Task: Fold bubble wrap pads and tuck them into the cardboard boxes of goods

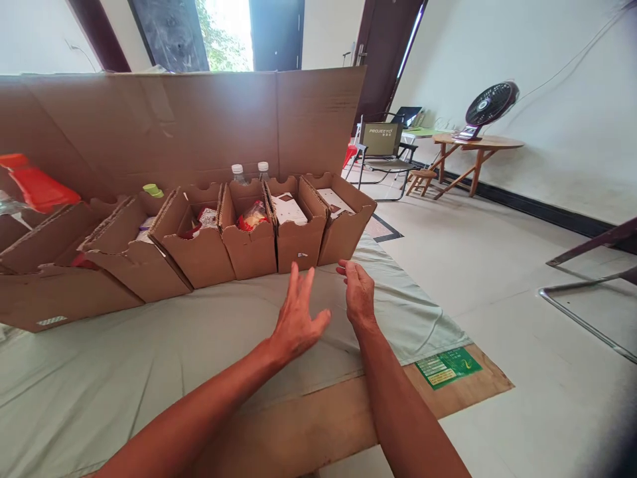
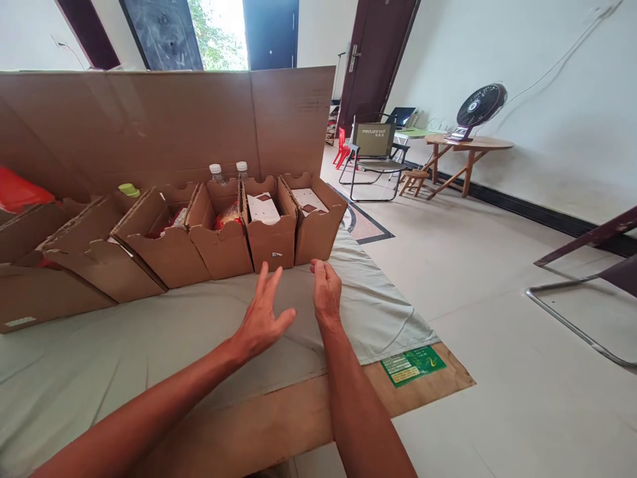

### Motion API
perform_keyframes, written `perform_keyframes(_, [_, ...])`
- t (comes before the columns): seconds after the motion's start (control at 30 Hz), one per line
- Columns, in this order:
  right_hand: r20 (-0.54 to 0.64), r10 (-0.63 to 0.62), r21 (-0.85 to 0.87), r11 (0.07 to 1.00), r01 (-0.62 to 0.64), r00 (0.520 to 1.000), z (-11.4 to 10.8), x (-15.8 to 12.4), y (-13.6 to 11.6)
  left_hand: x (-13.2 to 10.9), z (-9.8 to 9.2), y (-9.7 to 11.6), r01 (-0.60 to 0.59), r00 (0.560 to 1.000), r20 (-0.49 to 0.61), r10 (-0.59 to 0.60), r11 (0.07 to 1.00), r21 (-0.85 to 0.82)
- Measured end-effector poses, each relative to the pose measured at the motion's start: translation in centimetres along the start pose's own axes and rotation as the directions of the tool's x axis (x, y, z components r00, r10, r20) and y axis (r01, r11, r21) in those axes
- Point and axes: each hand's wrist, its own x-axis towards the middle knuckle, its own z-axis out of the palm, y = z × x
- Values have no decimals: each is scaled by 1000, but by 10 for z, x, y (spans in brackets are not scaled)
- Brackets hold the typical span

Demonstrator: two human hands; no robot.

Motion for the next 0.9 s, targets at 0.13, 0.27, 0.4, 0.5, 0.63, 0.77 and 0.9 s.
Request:
perform_keyframes(0.13, [83, -127, -56, 990, 131, 988, 9, -18, -12, -85, -44, -37, -55, 997, -42, 61, 988, 142])
perform_keyframes(0.27, [299, -234, -32, 967, 254, 925, 42, -40, -52, -143, -86, -88, -9, 963, -249, 100, 940, 341])
perform_keyframes(0.4, [533, -328, -179, 857, 483, 780, 92, -30, -108, -150, -98, -104, 41, 919, -374, 125, 913, 407])
perform_keyframes(0.5, [610, -235, -417, 718, 558, 757, 127, -8, -136, -142, -92, -100, 19, 896, -417, 154, 924, 383])
perform_keyframes(0.63, [600, -212, -508, 644, 572, 771, 137, -8, -141, -139, -93, -94, 17, 875, -462, 143, 945, 326])
perform_keyframes(0.77, [605, -279, -459, 643, 613, 746, 100, -48, -134, -141, -103, -86, 62, 836, -543, 80, 969, 238])
perform_keyframes(0.9, [594, -315, -381, 700, 604, 740, 72, -70, -143, -138, -104, -78, 145, 832, -553, -45, 980, 139])
